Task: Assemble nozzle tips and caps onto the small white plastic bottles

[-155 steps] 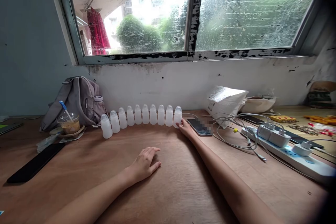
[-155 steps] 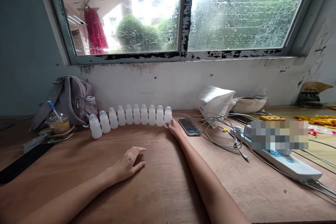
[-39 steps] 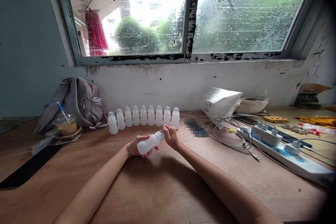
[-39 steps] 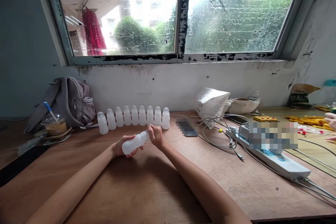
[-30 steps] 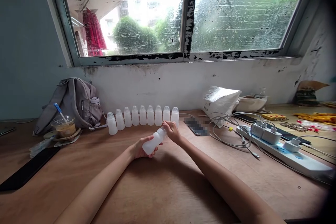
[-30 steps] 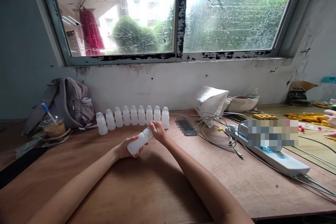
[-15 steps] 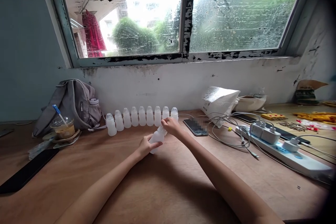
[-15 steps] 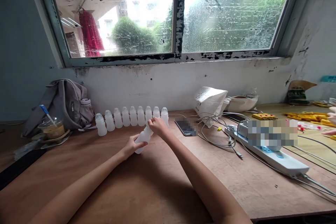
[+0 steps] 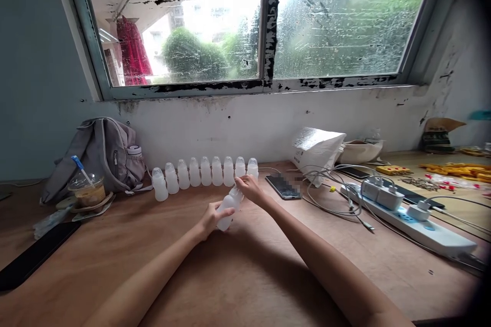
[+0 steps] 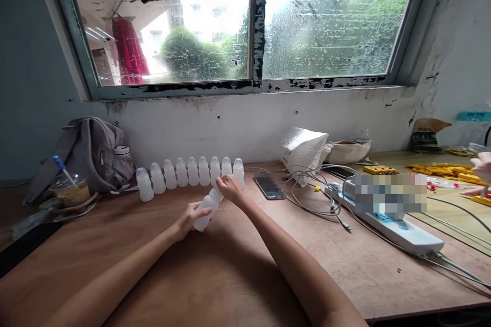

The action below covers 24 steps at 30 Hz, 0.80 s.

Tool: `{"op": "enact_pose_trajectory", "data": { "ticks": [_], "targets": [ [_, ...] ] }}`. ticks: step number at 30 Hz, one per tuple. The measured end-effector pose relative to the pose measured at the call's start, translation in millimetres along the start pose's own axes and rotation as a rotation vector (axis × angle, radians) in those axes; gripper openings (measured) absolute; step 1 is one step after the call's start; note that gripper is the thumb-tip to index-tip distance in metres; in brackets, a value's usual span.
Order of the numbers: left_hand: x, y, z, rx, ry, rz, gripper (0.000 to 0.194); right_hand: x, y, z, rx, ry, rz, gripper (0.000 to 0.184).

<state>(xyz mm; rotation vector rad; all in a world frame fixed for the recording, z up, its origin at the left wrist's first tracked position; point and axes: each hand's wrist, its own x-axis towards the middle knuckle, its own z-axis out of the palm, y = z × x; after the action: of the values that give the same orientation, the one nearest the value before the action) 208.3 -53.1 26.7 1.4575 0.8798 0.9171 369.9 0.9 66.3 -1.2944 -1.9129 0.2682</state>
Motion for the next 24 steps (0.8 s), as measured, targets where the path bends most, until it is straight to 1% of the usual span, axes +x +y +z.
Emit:
{"op": "enact_pose_trajectory", "data": {
  "ticks": [2,4,7,11,14,16,18,20,22,24],
  "targets": [
    [-1,0,1.7,-0.149,-0.092,-0.111,0.037,1,3,0,0.069,-0.011,-0.029,0.038],
    [-2,1,0.2,-0.261,-0.167,-0.167,0.043,1,3,0,0.131,-0.006,-0.049,0.037],
    [-3,1,-5.0,-0.493,-0.288,-0.253,0.049,-2,-1,1,0.201,0.035,-0.068,0.037],
    [-4,2,-11.1,-0.688,-0.42,-0.317,0.054,-7,-7,0,0.269,0.105,-0.093,0.04],
    [-3,1,-14.5,-0.757,-0.503,-0.335,0.054,-8,-10,-1,0.326,0.149,-0.114,0.041],
    [-2,-1,-17.1,-0.765,-0.535,-0.359,0.055,-7,-10,-2,0.312,0.12,-0.128,0.041],
    [0,-5,-19.8,-0.748,-0.538,-0.372,0.057,-3,-8,-2,0.202,0.051,-0.108,0.041],
    [1,-9,-22.0,-0.701,-0.533,-0.365,0.058,2,-2,-4,0.056,0.003,-0.048,0.04],
    [1,-12,-23.3,-0.654,-0.528,-0.359,0.058,7,6,-7,-0.051,0.0,0.021,0.041],
    [0,-13,-23.3,-0.635,-0.494,-0.361,0.057,11,15,-11,-0.113,0.005,0.071,0.042]
  ]
}}
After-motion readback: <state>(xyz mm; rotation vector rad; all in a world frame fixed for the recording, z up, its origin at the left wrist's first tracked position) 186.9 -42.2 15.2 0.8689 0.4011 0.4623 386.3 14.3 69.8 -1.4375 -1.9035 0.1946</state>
